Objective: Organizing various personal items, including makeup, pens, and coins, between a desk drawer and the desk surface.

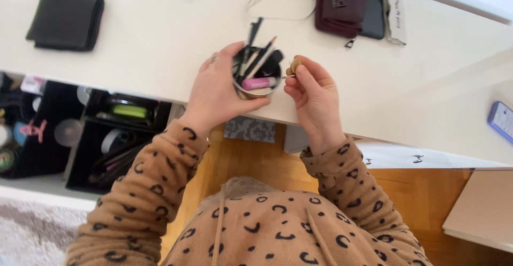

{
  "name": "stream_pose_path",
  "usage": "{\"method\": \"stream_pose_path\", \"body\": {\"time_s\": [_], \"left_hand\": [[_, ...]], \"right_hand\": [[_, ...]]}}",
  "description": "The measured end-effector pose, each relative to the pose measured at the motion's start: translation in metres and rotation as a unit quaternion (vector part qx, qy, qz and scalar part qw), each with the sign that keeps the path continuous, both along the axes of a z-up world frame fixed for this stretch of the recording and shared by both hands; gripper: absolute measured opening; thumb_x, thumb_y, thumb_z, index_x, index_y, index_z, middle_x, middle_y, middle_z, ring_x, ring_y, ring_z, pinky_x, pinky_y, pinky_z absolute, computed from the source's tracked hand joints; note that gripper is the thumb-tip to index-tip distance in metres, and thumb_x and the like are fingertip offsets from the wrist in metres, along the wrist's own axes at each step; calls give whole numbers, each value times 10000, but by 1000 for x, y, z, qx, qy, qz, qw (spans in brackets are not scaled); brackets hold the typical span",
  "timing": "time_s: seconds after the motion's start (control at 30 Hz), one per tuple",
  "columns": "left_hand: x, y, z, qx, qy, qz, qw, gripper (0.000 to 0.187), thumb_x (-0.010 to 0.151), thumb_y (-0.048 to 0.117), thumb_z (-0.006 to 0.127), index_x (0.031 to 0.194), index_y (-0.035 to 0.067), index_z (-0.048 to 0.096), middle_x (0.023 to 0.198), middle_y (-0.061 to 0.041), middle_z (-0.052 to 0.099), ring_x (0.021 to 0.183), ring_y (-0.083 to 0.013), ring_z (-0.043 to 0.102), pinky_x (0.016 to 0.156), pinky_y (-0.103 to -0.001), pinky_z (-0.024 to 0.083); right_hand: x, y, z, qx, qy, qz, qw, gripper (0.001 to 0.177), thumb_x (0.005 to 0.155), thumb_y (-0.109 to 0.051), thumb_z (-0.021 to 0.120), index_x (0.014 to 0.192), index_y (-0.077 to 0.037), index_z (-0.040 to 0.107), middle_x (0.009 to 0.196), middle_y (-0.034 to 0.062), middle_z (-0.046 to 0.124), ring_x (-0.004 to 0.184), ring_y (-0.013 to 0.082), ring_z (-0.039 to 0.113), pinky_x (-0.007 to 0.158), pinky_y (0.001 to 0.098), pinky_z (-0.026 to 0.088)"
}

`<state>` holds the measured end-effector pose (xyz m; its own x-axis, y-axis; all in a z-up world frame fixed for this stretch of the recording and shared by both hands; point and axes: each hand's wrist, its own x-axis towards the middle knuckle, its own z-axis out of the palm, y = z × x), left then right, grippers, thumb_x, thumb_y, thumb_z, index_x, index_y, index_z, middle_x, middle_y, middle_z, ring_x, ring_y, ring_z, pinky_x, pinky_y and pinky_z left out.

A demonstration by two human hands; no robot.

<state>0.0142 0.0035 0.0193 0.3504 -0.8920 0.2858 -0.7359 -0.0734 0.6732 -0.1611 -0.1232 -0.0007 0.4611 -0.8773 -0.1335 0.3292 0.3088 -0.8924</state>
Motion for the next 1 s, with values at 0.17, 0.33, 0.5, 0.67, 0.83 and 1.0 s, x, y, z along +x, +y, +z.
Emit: {"method": "stream_pose_path", "body": {"time_s": [0.17, 0.33, 0.5, 0.67, 0.83, 1.0], "left_hand": [[16, 4, -6, -1, 31, 19, 999, 1183, 598, 524, 970, 1517, 74, 377, 1393, -249, 617, 1292, -415, 591, 1174, -498, 352], [-13, 43, 31, -212, 111, 58, 969, 728, 900, 74, 841, 1501, 30, 433, 1472, -180, 507, 1436, -370, 478, 1251, -487, 329], [-102, 46, 36, -133, 533, -22, 836, 417, 1079, 241, 366, 1361, -17, 535, 1348, -200, 600, 1335, -360, 578, 1169, -510, 452], [-121, 27, -33, 17, 837, -30, 546, 618, 1080, 446, 318, 1410, -32, 530, 1257, -147, 640, 1132, -278, 651, 1060, -427, 498], [-143, 18, -96, -8, 876, -23, 481, 585, 1077, 464, 405, 1371, 12, 633, 1304, -184, 658, 1116, -283, 663, 1142, -513, 468], [-151, 24, -97, -4, 892, -8, 453, 576, 1086, 406, 385, 1393, -36, 591, 1360, -229, 641, 1141, -303, 681, 1113, -519, 503]], "right_hand": [[-18, -2, -9, 73, -84, -9, 994, 227, 1022, -104, 638, 1242, -64, 679, 1022, 130, 739, 835, 151, 764, 792, 261, 671], [-49, 23, 16, -116, -23, -51, 992, 211, 1016, 20, 579, 1206, -15, 663, 961, 170, 719, 808, 221, 769, 800, 366, 690], [-76, 52, 11, -238, 46, -6, 970, 226, 941, 103, 656, 1157, 39, 677, 905, 207, 741, 762, 253, 779, 779, 415, 689], [-92, 57, -5, -331, 173, 98, 922, 234, 903, 5, 804, 1119, -10, 717, 811, 108, 759, 716, 184, 783, 736, 315, 662], [-101, 56, -25, -353, 369, 87, 855, 311, 789, -269, 970, 1022, -178, 785, 763, -59, 711, 653, 32, 644, 641, 149, 563], [-110, 61, -26, -292, 300, 103, 902, 272, 838, -62, 907, 1045, -52, 732, 845, 72, 750, 693, 114, 716, 637, 231, 606]]}}
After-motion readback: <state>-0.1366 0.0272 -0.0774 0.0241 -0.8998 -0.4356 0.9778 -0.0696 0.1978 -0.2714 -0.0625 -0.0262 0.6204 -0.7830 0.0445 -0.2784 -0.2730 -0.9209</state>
